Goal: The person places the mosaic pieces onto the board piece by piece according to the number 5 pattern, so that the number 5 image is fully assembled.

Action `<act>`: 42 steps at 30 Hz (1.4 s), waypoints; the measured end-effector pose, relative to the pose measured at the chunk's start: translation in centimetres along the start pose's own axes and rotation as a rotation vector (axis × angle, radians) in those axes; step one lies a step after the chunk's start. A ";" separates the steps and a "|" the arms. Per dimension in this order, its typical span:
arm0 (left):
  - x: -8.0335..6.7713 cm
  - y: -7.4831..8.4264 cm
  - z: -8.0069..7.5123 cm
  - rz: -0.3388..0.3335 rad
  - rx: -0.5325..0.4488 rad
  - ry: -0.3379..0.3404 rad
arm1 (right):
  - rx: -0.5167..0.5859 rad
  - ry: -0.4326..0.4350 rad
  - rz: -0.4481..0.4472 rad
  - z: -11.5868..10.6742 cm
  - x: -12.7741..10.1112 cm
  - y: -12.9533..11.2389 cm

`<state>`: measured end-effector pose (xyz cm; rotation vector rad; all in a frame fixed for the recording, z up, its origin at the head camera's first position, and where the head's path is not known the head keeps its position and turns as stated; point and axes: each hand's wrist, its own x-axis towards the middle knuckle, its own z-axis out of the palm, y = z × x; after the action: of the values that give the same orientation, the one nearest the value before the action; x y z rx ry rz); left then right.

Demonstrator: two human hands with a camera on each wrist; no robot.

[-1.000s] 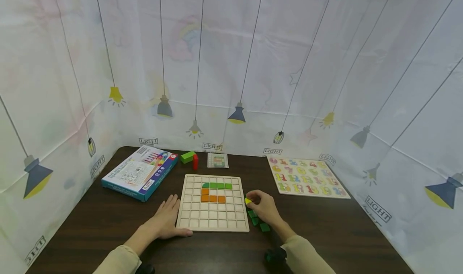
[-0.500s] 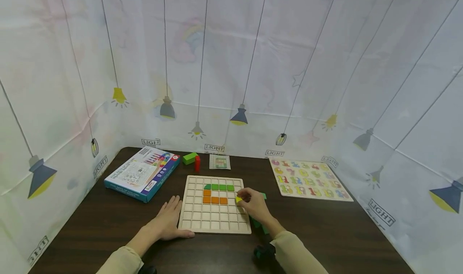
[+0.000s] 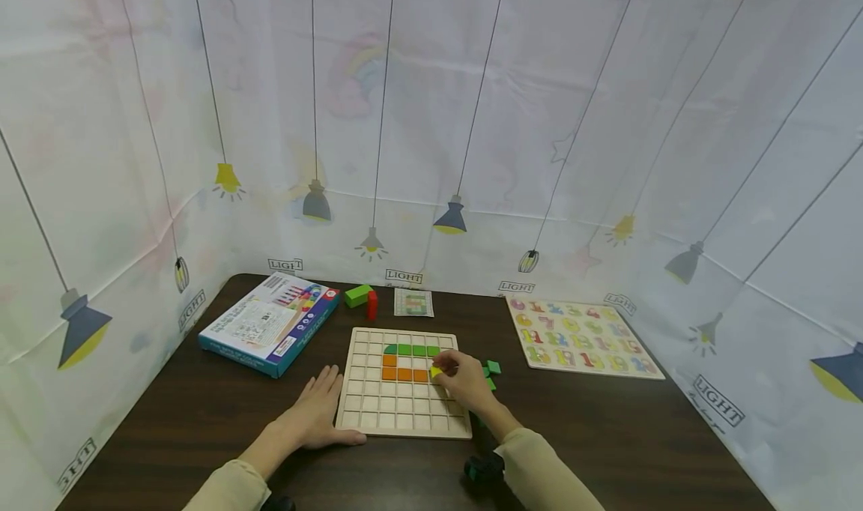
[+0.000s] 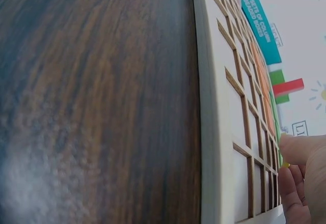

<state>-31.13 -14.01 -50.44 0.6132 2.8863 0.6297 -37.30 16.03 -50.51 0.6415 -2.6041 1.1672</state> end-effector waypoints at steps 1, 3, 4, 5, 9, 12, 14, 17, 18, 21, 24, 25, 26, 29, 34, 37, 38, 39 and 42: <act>0.0 0.0 0.0 0.000 0.002 -0.002 | -0.007 -0.002 0.002 0.0 0.0 0.0; 0.0 0.1 0.0 -0.001 0.007 -0.003 | -0.017 -0.004 0.005 0.1 0.0 0.1; 0.0 0.0 0.0 -0.002 0.006 -0.003 | -0.019 -0.005 0.006 0.1 0.0 0.1; 0.0 0.0 0.0 -0.001 0.004 -0.002 | -0.019 -0.005 0.005 0.2 0.0 0.2; 0.1 -0.1 0.1 -0.005 0.009 -0.004 | -0.015 -0.006 0.008 0.3 0.1 0.3; 0.1 -0.2 0.2 -0.012 0.016 -0.003 | -0.014 -0.006 0.010 0.4 0.1 0.3; 0.2 -0.3 0.2 -0.014 0.023 -0.003 | -0.008 -0.007 0.016 0.4 0.1 0.3; 0.2 -0.3 0.2 -0.008 0.019 -0.003 | -0.004 -0.010 0.023 0.4 0.0 0.2; 0.2 -0.3 0.2 -0.009 0.020 -0.005 | -0.001 -0.012 0.025 0.4 0.0 0.2; 0.2 -0.3 0.2 -0.010 0.015 -0.008 | -0.003 -0.013 0.021 0.4 -0.1 0.2; 0.2 -0.2 0.2 -0.015 0.015 -0.010 | -0.003 -0.014 0.010 0.4 -0.1 0.3; 0.2 -0.2 0.1 -0.014 0.016 -0.010 | -0.003 -0.015 0.009 0.3 -0.1 0.3; 0.2 -0.2 0.2 -0.014 0.016 -0.009 | -0.001 -0.015 0.008 0.3 -0.1 0.2; 0.2 -0.1 0.1 -0.014 0.017 -0.009 | 0.007 -0.013 0.004 0.1 -0.1 0.1; 0.2 0.0 0.0 -0.013 0.019 -0.005 | 0.034 0.020 0.002 -0.7 -0.1 0.5; 0.3 -0.1 0.2 -0.012 0.025 -0.004 | 0.038 0.050 0.026 -1.4 -0.2 0.9; 0.3 -0.2 0.2 -0.012 0.027 -0.003 | 0.033 0.062 0.038 -1.7 -0.2 1.0; 0.4 -0.2 0.3 -0.012 0.027 -0.004 | 0.031 0.078 0.043 -1.9 -0.2 1.2; 0.4 -0.3 0.3 -0.016 0.026 -0.006 | 0.012 0.131 0.060 -2.6 -0.1 2.1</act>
<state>-31.49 -13.95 -50.86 0.5944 2.8949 0.5884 -38.17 19.24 -50.21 0.4758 -2.5242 1.2007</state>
